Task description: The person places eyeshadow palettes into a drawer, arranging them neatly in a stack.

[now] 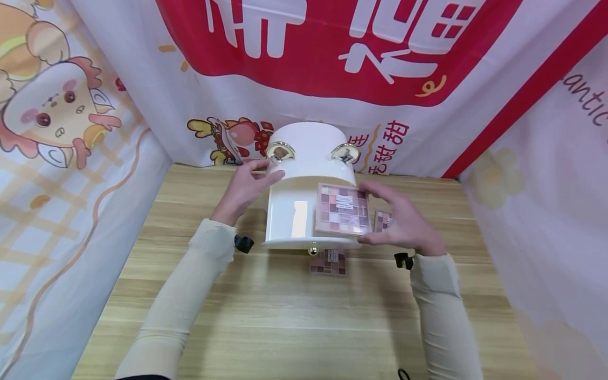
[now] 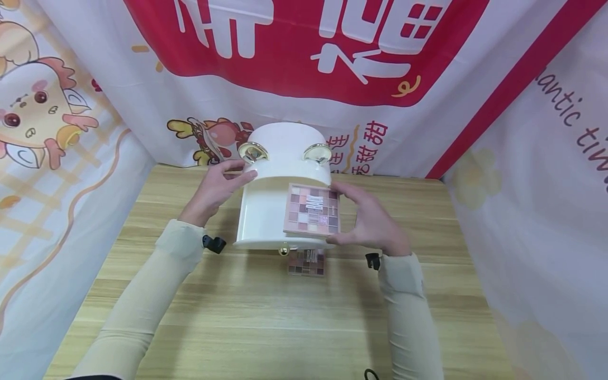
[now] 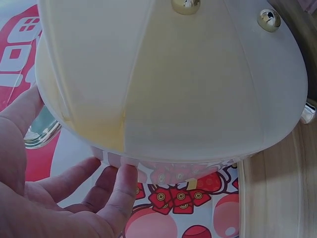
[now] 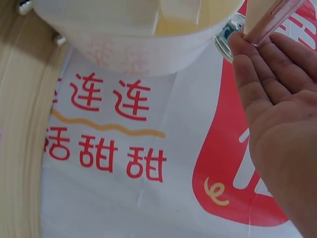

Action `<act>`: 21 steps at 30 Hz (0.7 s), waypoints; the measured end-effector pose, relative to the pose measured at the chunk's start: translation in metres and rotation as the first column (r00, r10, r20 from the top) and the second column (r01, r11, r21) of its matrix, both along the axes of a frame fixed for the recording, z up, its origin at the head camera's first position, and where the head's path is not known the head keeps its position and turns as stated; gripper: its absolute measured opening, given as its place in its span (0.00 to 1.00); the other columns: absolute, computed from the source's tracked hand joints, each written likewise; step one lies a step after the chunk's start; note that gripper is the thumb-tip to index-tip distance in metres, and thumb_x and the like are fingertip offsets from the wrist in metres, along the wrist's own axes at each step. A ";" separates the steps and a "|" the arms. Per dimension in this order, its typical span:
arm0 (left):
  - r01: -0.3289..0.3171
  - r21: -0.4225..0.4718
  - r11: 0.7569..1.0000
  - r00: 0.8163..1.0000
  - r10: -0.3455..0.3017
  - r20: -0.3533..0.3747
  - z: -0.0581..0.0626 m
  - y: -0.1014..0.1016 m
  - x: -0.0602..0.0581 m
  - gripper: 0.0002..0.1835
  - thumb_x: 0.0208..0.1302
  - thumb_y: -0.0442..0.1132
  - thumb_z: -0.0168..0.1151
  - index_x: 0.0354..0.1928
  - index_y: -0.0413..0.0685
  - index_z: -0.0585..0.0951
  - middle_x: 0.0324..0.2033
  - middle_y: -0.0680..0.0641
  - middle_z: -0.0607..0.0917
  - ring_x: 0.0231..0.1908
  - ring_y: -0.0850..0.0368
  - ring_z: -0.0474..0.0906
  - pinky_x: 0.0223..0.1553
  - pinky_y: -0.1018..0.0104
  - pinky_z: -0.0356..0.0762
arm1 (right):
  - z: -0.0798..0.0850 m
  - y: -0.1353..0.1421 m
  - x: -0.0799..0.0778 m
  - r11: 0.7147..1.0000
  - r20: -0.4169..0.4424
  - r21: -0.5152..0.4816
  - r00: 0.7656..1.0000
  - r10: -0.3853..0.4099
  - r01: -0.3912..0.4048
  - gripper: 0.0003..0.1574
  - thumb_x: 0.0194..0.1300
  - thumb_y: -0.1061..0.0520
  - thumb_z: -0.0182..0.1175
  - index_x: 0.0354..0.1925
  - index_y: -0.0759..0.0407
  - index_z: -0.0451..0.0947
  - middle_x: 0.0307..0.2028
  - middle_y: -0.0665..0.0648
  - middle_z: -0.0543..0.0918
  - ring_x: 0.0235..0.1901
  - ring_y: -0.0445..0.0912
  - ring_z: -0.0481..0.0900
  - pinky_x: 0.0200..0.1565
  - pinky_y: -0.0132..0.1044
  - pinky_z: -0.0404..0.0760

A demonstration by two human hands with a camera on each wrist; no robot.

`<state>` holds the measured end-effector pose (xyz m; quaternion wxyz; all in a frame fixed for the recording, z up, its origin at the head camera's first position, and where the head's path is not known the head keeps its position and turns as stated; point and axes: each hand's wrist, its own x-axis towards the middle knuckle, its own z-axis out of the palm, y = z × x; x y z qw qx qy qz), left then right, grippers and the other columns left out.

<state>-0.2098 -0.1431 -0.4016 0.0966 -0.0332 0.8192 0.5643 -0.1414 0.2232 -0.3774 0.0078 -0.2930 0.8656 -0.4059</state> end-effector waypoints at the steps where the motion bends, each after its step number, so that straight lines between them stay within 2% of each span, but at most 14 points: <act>1: 0.001 -0.001 1.000 1.000 -0.001 0.000 0.000 0.000 0.000 0.51 0.48 0.72 0.71 0.72 0.56 0.70 0.68 0.53 0.71 0.62 0.53 0.70 0.60 0.54 0.74 | 0.000 -0.002 -0.001 1.000 0.002 -0.003 1.000 0.004 -0.004 0.71 0.34 0.45 0.87 0.74 0.52 0.64 0.68 0.54 0.71 0.66 0.53 0.67 0.65 0.62 0.64; 9: 0.005 -0.006 1.000 1.000 -0.005 -0.009 0.001 0.000 0.001 0.51 0.49 0.71 0.71 0.72 0.54 0.70 0.68 0.53 0.71 0.61 0.53 0.70 0.59 0.54 0.75 | 0.000 -0.017 -0.005 1.000 0.032 0.019 0.999 0.019 -0.020 0.73 0.34 0.41 0.86 0.74 0.57 0.63 0.68 0.52 0.71 0.65 0.52 0.68 0.65 0.61 0.65; 14: -0.002 -0.010 1.000 1.000 0.002 -0.005 0.001 0.000 0.000 0.51 0.49 0.71 0.72 0.72 0.55 0.70 0.68 0.53 0.71 0.61 0.53 0.70 0.59 0.55 0.75 | 0.001 -0.025 -0.007 0.999 0.050 0.038 0.998 0.038 -0.040 0.73 0.35 0.40 0.85 0.74 0.60 0.62 0.67 0.54 0.73 0.65 0.53 0.68 0.65 0.60 0.65; 21: 0.001 -0.002 1.000 1.000 -0.001 -0.010 -0.001 -0.001 0.000 0.50 0.50 0.70 0.72 0.72 0.54 0.71 0.68 0.53 0.71 0.61 0.52 0.71 0.59 0.54 0.75 | -0.002 -0.036 -0.008 0.997 0.073 0.058 0.996 0.045 -0.049 0.72 0.38 0.39 0.84 0.75 0.58 0.61 0.66 0.54 0.73 0.65 0.53 0.68 0.65 0.59 0.66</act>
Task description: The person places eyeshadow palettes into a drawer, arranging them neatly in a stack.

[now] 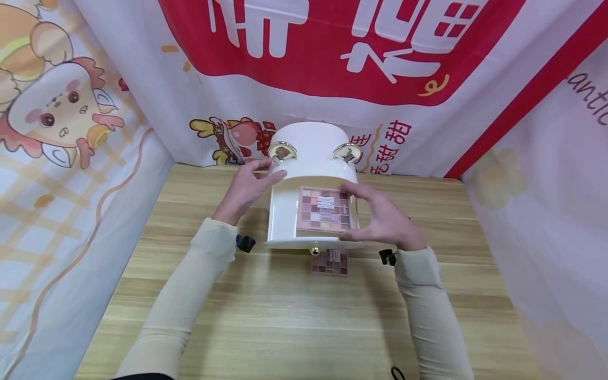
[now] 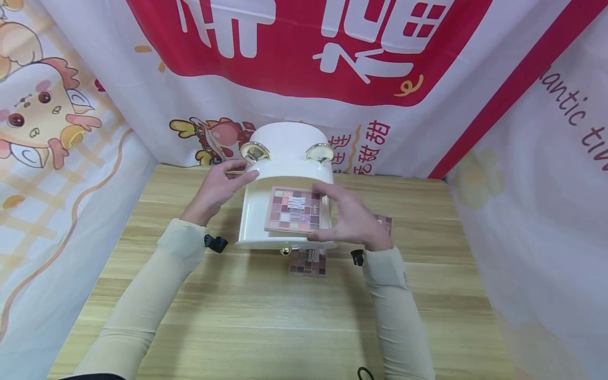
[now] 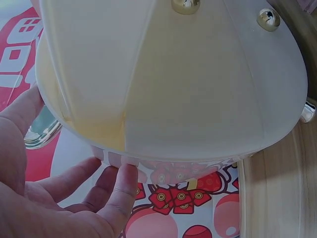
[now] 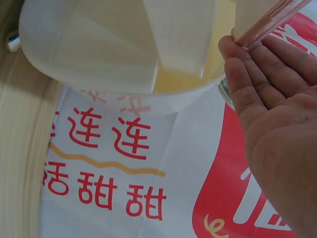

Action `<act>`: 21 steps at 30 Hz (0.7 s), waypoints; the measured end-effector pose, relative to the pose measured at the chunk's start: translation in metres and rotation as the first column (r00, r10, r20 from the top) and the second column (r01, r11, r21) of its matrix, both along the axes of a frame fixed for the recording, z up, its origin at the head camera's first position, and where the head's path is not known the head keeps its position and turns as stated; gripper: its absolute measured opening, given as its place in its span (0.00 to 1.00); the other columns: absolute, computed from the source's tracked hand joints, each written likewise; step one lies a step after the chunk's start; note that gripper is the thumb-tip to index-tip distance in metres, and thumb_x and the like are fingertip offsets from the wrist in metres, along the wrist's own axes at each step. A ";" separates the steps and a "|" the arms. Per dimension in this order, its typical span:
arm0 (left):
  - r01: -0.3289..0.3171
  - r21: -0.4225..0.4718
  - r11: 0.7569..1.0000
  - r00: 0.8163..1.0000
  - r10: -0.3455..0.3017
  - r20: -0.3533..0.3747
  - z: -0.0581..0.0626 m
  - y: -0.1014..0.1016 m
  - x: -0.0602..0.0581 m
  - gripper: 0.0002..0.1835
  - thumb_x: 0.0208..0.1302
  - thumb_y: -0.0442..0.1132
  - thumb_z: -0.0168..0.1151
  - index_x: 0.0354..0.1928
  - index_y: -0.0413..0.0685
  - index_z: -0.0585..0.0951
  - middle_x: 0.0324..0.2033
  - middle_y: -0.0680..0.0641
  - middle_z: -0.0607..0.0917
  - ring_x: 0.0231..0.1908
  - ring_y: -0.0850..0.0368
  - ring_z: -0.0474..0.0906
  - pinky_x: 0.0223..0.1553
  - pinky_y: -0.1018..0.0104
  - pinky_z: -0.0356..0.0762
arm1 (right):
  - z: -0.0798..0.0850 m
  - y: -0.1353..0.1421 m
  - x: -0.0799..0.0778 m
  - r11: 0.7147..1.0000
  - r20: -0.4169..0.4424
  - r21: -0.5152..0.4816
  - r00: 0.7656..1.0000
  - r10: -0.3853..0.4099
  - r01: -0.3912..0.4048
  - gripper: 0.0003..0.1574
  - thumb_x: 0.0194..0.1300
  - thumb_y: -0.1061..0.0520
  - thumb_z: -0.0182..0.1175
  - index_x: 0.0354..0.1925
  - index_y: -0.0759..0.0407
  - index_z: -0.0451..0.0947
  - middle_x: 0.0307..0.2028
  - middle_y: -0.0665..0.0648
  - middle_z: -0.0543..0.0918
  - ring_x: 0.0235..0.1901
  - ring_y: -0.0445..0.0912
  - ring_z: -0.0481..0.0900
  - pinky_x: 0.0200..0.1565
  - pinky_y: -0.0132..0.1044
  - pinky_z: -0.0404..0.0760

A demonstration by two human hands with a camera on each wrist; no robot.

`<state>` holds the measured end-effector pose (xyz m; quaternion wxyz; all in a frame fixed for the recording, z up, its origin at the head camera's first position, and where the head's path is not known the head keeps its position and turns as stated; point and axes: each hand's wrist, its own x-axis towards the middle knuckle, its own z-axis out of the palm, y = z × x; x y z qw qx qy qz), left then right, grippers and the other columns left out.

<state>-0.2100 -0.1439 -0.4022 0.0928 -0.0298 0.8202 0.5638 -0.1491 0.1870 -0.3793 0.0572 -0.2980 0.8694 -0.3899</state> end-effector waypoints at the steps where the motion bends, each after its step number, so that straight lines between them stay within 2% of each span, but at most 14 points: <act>1: -0.002 0.001 1.000 1.000 0.002 -0.001 0.000 0.000 0.000 0.50 0.50 0.70 0.72 0.71 0.54 0.71 0.68 0.53 0.71 0.61 0.52 0.71 0.59 0.54 0.75 | 0.000 -0.001 0.000 1.000 -0.002 0.004 1.000 0.000 0.000 0.71 0.39 0.38 0.83 0.75 0.58 0.61 0.66 0.53 0.73 0.65 0.52 0.68 0.66 0.58 0.66; 10: -0.009 -0.016 1.000 1.000 0.009 -0.001 0.000 0.001 0.000 0.50 0.50 0.70 0.72 0.71 0.54 0.71 0.67 0.53 0.72 0.61 0.53 0.71 0.58 0.55 0.76 | -0.003 -0.011 -0.005 1.000 -0.011 0.020 1.000 0.006 -0.006 0.65 0.44 0.37 0.80 0.73 0.60 0.64 0.63 0.54 0.75 0.62 0.50 0.71 0.65 0.56 0.67; 21: -0.016 -0.025 1.000 1.000 0.017 0.012 0.001 0.002 0.000 0.50 0.49 0.71 0.72 0.71 0.55 0.71 0.67 0.53 0.71 0.60 0.52 0.71 0.58 0.54 0.76 | -0.009 -0.018 -0.009 0.999 -0.009 0.033 1.000 -0.004 0.005 0.61 0.48 0.34 0.76 0.70 0.63 0.67 0.61 0.58 0.77 0.61 0.52 0.72 0.64 0.57 0.68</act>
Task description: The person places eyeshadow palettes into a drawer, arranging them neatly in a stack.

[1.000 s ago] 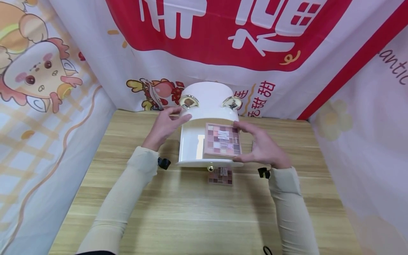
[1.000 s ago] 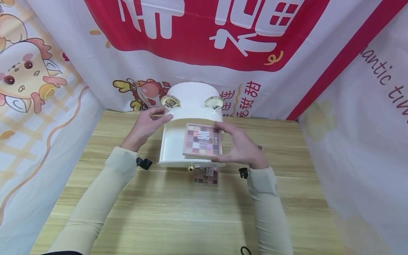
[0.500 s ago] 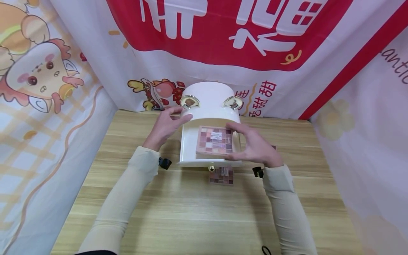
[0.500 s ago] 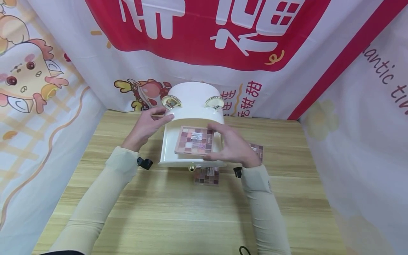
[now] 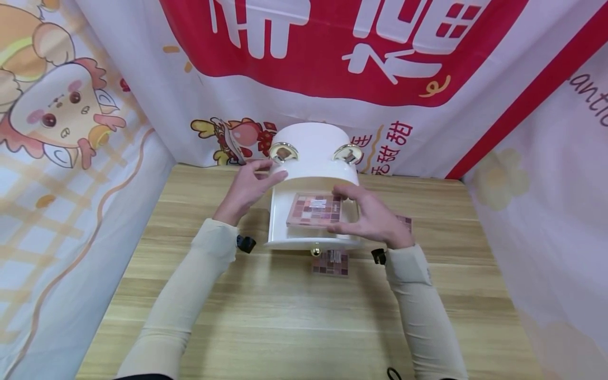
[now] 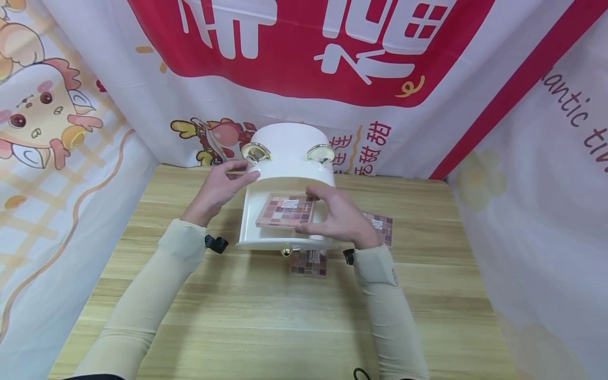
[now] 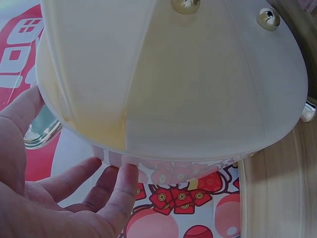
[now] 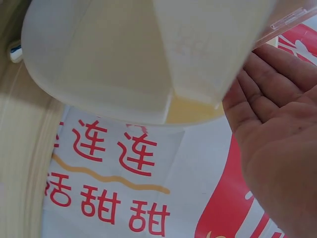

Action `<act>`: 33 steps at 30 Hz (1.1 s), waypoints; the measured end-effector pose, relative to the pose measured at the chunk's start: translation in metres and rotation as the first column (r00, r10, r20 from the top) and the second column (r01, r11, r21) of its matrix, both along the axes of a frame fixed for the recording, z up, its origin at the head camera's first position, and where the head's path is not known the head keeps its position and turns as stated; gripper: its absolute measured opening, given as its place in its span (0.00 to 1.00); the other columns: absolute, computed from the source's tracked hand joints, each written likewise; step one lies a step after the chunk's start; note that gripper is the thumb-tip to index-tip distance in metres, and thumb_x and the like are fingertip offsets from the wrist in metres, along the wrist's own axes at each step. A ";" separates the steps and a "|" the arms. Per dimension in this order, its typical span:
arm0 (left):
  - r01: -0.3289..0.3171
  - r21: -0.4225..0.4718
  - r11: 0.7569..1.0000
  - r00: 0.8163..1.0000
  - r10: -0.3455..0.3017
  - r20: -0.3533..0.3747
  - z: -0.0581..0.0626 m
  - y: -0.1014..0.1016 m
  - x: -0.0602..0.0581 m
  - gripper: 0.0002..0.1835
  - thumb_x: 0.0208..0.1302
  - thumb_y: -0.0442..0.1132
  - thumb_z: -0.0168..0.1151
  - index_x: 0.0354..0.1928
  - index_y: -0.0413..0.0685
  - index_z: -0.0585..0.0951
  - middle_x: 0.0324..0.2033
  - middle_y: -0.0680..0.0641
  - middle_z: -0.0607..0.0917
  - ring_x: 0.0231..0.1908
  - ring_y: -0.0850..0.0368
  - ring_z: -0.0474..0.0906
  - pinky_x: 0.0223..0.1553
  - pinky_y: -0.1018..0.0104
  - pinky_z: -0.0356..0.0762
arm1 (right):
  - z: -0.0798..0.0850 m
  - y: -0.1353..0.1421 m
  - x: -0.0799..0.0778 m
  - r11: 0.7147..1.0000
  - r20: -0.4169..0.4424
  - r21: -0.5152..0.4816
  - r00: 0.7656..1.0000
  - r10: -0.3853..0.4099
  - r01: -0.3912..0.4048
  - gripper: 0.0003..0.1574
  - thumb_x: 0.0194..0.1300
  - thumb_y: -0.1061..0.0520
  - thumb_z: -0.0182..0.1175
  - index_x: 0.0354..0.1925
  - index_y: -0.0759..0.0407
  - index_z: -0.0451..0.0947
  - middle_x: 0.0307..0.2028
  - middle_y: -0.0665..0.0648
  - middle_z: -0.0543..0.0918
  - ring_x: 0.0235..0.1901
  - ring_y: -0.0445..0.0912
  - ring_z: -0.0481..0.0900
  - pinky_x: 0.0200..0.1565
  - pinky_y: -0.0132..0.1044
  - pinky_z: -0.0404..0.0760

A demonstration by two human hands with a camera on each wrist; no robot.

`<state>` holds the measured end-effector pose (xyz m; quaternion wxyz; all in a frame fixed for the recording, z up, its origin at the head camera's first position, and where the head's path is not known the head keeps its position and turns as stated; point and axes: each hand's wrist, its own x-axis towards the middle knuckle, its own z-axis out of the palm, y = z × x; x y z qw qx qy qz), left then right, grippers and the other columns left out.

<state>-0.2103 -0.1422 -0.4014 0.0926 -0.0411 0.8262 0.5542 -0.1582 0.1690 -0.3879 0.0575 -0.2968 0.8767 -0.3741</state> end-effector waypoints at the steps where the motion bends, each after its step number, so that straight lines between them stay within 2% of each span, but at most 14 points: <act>1: 0.001 0.000 1.000 1.000 -0.001 0.000 0.000 0.000 0.000 0.50 0.49 0.71 0.72 0.71 0.55 0.71 0.67 0.53 0.71 0.60 0.52 0.71 0.58 0.54 0.76 | 0.000 0.000 0.000 1.000 -0.002 0.005 1.000 -0.002 0.002 0.61 0.48 0.34 0.76 0.70 0.64 0.67 0.61 0.58 0.77 0.61 0.52 0.72 0.65 0.56 0.68; 6: 0.003 0.007 1.000 1.000 -0.003 -0.005 0.001 -0.001 0.001 0.50 0.49 0.71 0.72 0.71 0.54 0.71 0.67 0.52 0.71 0.61 0.52 0.71 0.58 0.54 0.76 | -0.001 -0.005 -0.002 0.999 -0.025 0.032 1.000 -0.008 0.009 0.62 0.48 0.33 0.76 0.70 0.64 0.67 0.62 0.59 0.77 0.62 0.53 0.72 0.66 0.55 0.67; 12: 0.003 0.017 1.000 1.000 -0.003 -0.007 0.001 0.000 0.000 0.49 0.50 0.70 0.72 0.71 0.55 0.71 0.67 0.53 0.72 0.60 0.53 0.72 0.57 0.55 0.76 | -0.001 -0.010 -0.002 0.995 -0.015 0.096 1.000 -0.021 0.022 0.68 0.46 0.30 0.76 0.73 0.65 0.63 0.66 0.61 0.73 0.67 0.55 0.67 0.68 0.55 0.63; 19: 0.007 0.037 0.999 1.000 -0.006 -0.019 0.000 0.000 -0.001 0.47 0.52 0.67 0.73 0.71 0.52 0.71 0.67 0.50 0.72 0.59 0.51 0.72 0.57 0.54 0.76 | 0.000 -0.013 -0.002 0.986 -0.049 0.164 0.999 -0.008 0.016 0.70 0.45 0.34 0.78 0.74 0.68 0.59 0.69 0.65 0.69 0.68 0.58 0.65 0.68 0.56 0.63; 28: 0.000 0.019 1.000 1.000 0.000 -0.009 -0.002 -0.001 -0.001 0.48 0.51 0.68 0.73 0.71 0.53 0.71 0.67 0.51 0.72 0.60 0.51 0.72 0.57 0.54 0.76 | -0.002 -0.019 -0.001 0.965 -0.066 0.257 0.997 -0.037 0.053 0.73 0.41 0.35 0.81 0.75 0.65 0.59 0.71 0.64 0.66 0.70 0.59 0.63 0.69 0.57 0.62; 33: 0.000 0.016 1.000 1.000 0.000 -0.006 -0.003 0.000 -0.001 0.48 0.51 0.68 0.72 0.71 0.54 0.71 0.67 0.51 0.72 0.60 0.51 0.72 0.57 0.54 0.76 | -0.004 -0.020 -0.002 0.960 -0.086 0.278 0.996 -0.013 0.037 0.75 0.41 0.34 0.81 0.75 0.67 0.57 0.72 0.66 0.63 0.71 0.60 0.60 0.70 0.55 0.59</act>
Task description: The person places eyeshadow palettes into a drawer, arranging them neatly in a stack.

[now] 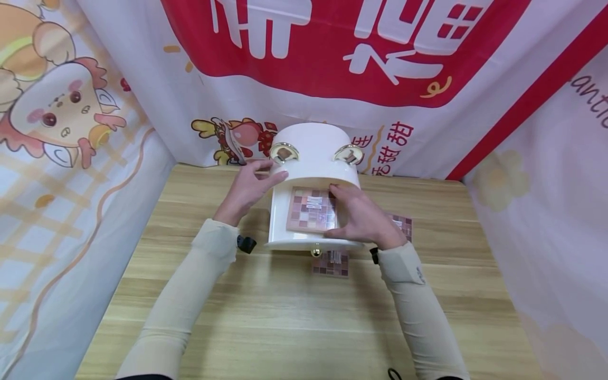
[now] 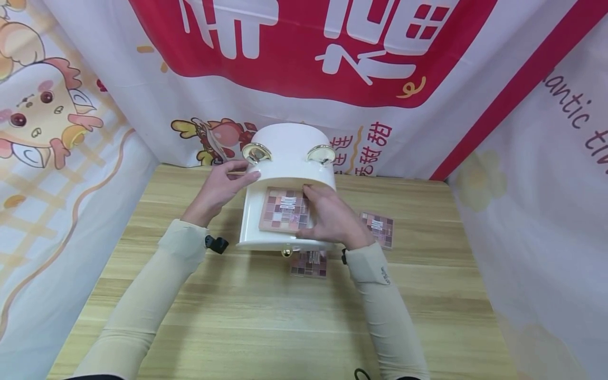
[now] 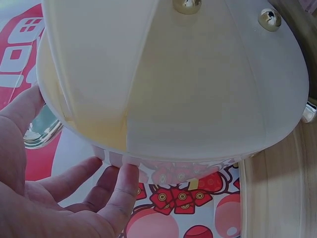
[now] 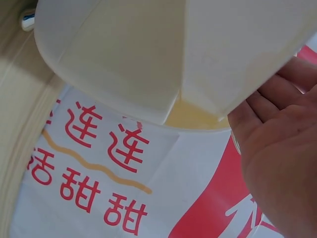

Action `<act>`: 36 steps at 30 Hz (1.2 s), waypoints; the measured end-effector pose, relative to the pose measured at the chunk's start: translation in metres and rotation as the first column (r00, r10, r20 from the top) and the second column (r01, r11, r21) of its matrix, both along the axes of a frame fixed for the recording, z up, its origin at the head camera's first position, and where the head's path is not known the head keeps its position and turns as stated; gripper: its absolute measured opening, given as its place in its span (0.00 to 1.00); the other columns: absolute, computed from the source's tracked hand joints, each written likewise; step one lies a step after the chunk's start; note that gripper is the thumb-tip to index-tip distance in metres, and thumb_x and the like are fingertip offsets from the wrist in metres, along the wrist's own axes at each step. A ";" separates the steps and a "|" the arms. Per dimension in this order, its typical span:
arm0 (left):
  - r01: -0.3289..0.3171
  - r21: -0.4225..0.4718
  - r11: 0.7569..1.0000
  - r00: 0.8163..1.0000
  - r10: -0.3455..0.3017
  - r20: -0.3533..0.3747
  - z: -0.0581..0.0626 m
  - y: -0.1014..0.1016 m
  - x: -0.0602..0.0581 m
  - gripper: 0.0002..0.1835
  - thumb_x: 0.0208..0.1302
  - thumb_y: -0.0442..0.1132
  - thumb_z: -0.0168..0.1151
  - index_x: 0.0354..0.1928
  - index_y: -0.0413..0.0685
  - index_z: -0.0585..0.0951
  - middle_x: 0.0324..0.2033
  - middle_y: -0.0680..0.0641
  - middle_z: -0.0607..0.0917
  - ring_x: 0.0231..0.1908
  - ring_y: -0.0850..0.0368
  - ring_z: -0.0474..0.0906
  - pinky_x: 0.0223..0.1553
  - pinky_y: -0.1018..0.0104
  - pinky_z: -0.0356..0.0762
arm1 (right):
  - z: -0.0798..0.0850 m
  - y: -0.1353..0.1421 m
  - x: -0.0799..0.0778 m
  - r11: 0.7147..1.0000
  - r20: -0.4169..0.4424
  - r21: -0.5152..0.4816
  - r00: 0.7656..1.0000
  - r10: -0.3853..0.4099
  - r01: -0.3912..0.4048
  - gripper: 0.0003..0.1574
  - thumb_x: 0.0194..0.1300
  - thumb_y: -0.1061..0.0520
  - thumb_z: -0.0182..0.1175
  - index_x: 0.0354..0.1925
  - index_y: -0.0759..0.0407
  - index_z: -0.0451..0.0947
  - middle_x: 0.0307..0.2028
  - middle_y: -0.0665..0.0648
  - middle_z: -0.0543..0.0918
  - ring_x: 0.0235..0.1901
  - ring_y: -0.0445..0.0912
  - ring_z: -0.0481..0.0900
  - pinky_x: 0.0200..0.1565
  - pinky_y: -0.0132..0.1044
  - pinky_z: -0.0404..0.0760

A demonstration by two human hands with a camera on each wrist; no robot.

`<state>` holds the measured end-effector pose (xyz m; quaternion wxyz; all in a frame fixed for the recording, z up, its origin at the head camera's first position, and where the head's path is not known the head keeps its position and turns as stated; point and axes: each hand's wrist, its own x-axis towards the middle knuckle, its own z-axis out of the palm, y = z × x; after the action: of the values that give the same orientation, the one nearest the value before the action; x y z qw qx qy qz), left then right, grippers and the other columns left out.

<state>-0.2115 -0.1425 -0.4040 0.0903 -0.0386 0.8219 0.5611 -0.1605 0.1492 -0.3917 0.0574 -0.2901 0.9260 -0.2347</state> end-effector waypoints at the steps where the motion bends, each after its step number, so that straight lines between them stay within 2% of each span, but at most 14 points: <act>1: 0.001 0.000 1.000 1.000 -0.001 0.001 0.000 0.000 0.000 0.48 0.52 0.68 0.72 0.72 0.54 0.71 0.67 0.51 0.72 0.60 0.51 0.72 0.57 0.54 0.76 | 0.000 0.000 0.000 1.000 -0.006 0.002 1.000 0.007 -0.007 0.75 0.42 0.34 0.81 0.75 0.67 0.56 0.73 0.67 0.62 0.71 0.60 0.60 0.70 0.55 0.59; 5: 0.008 0.009 1.000 1.000 -0.008 0.003 0.001 0.000 0.000 0.48 0.52 0.68 0.72 0.71 0.53 0.71 0.67 0.51 0.72 0.60 0.52 0.71 0.58 0.53 0.76 | 0.000 0.002 0.000 1.000 -0.007 -0.014 1.000 0.011 -0.011 0.74 0.44 0.35 0.80 0.75 0.67 0.56 0.73 0.66 0.62 0.72 0.59 0.59 0.71 0.53 0.57; 10: 0.011 0.010 1.000 1.000 -0.011 0.005 0.001 -0.001 0.001 0.48 0.52 0.68 0.72 0.71 0.53 0.71 0.67 0.51 0.72 0.60 0.52 0.72 0.58 0.53 0.76 | 0.005 0.008 0.003 0.996 0.014 -0.091 1.000 -0.001 0.003 0.69 0.47 0.36 0.79 0.75 0.65 0.59 0.73 0.62 0.63 0.72 0.57 0.59 0.72 0.52 0.56; 17: 0.006 0.001 1.000 1.000 -0.006 0.006 0.003 -0.001 0.002 0.48 0.52 0.69 0.71 0.72 0.55 0.71 0.68 0.52 0.71 0.61 0.52 0.71 0.59 0.53 0.76 | 0.009 0.023 0.010 0.961 0.042 -0.276 0.999 -0.004 0.015 0.61 0.50 0.39 0.79 0.72 0.62 0.65 0.70 0.59 0.69 0.70 0.55 0.65 0.69 0.53 0.63; 23: -0.001 0.007 1.000 1.000 0.001 0.018 0.003 -0.002 0.002 0.49 0.50 0.70 0.72 0.71 0.56 0.71 0.68 0.53 0.71 0.61 0.53 0.71 0.59 0.54 0.75 | 0.008 0.034 0.015 0.946 0.017 -0.324 1.000 -0.015 0.020 0.58 0.51 0.39 0.79 0.71 0.63 0.67 0.68 0.58 0.72 0.66 0.55 0.69 0.67 0.54 0.67; 36: 0.004 0.010 1.000 1.000 -0.005 0.017 0.003 -0.001 0.002 0.49 0.50 0.70 0.72 0.72 0.55 0.71 0.67 0.53 0.72 0.61 0.53 0.71 0.59 0.54 0.75 | 0.005 0.055 0.029 0.918 0.001 -0.391 0.998 -0.064 0.059 0.63 0.39 0.43 0.85 0.69 0.63 0.70 0.65 0.58 0.75 0.63 0.53 0.71 0.64 0.56 0.69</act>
<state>-0.2099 -0.1432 -0.4012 0.0987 -0.0411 0.8185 0.5645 -0.1315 0.2040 -0.3868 -0.0143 -0.2677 0.8695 -0.4148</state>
